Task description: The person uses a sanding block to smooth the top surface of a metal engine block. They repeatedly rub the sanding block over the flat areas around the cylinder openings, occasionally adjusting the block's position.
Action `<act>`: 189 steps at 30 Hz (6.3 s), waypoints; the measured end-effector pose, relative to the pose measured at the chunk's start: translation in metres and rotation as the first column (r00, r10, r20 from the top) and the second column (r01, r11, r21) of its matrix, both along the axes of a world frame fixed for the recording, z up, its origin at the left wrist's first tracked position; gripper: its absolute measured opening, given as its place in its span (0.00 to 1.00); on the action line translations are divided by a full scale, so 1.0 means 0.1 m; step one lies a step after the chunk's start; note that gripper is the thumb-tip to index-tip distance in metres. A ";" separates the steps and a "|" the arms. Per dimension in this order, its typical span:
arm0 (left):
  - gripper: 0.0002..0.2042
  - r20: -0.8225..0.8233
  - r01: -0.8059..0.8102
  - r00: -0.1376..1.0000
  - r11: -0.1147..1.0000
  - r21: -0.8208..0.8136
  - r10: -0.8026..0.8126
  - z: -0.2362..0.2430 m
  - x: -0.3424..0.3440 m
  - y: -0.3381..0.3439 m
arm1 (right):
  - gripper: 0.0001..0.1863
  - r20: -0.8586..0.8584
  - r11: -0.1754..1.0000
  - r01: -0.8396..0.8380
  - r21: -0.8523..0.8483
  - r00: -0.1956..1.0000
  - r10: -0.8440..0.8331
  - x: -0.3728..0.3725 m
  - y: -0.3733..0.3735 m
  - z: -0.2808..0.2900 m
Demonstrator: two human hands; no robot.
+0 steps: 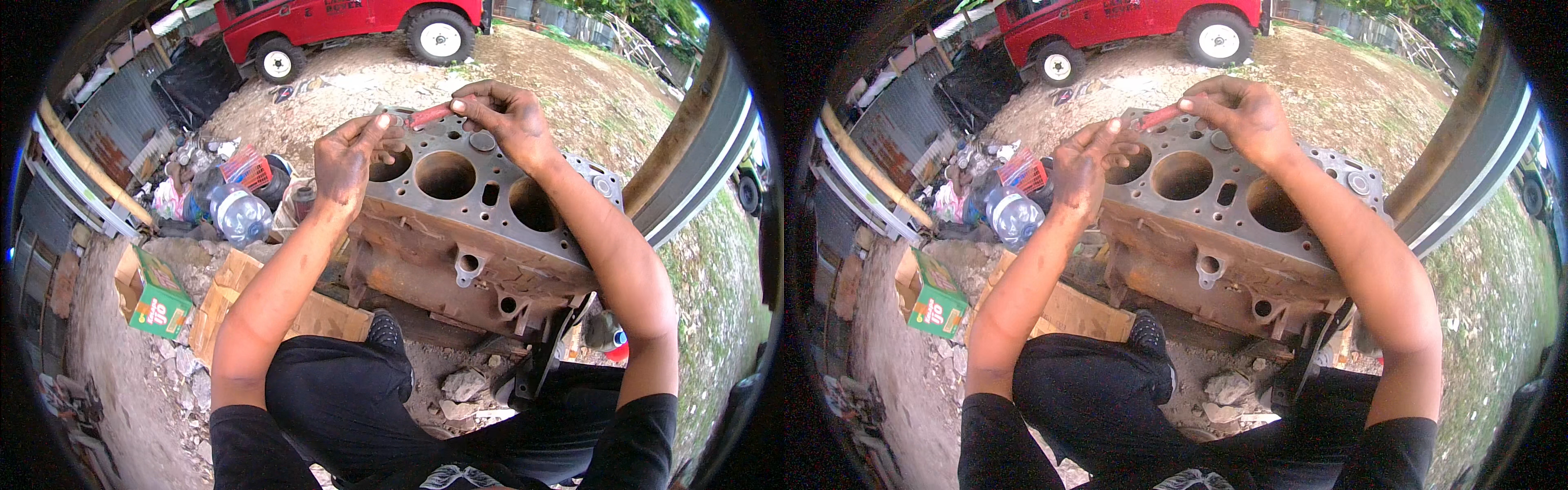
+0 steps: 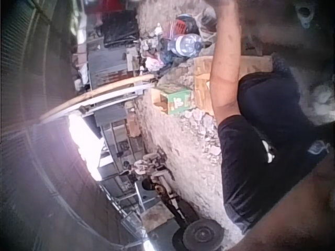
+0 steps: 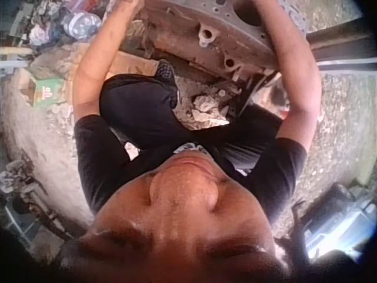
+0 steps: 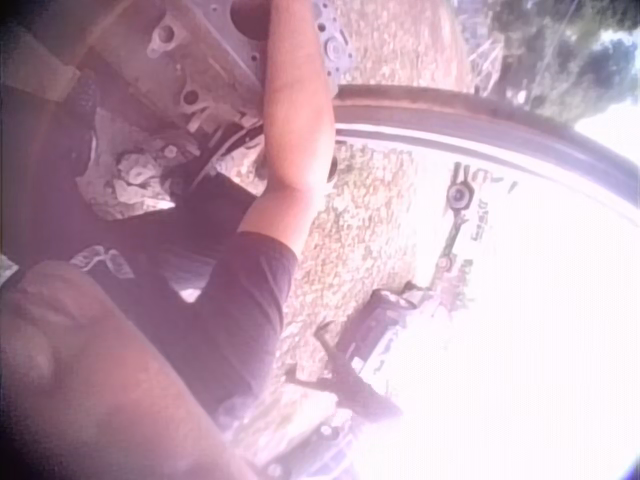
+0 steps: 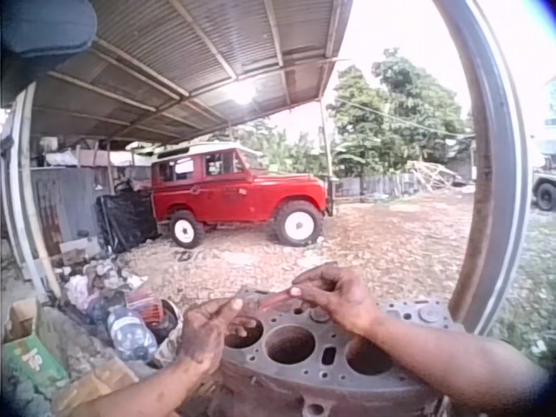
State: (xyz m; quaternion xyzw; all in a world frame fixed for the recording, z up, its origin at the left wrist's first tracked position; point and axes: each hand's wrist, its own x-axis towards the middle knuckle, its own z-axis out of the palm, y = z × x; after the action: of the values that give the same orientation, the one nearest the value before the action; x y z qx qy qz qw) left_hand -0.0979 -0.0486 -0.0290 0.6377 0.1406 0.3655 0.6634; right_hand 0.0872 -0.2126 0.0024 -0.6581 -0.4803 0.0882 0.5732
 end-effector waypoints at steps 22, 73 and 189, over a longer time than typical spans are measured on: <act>0.17 0.118 0.102 0.988 0.993 -0.053 -0.095 0.05 0.03 -0.03 | 0.21 0.138 0.976 -0.182 -0.121 0.971 0.198 -0.17 0.06 -0.12; 0.17 0.099 0.334 0.939 0.942 -0.026 -0.330 -0.04 0.27 -0.06 | 0.14 0.312 0.966 0.160 0.204 0.924 -0.220 -0.11 0.09 -0.12; 0.21 -0.061 -0.041 0.985 0.562 0.826 0.161 -0.01 -0.06 0.10 | 0.28 0.014 0.993 -0.094 0.072 0.996 0.093 0.01 0.05 -0.01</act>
State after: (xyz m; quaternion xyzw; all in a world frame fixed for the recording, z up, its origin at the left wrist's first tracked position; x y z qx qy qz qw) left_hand -0.1040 -0.0387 -0.0302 0.8858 0.0337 0.3840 0.2583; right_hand 0.0880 -0.2074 0.0016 -0.6140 -0.5165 0.0941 0.5893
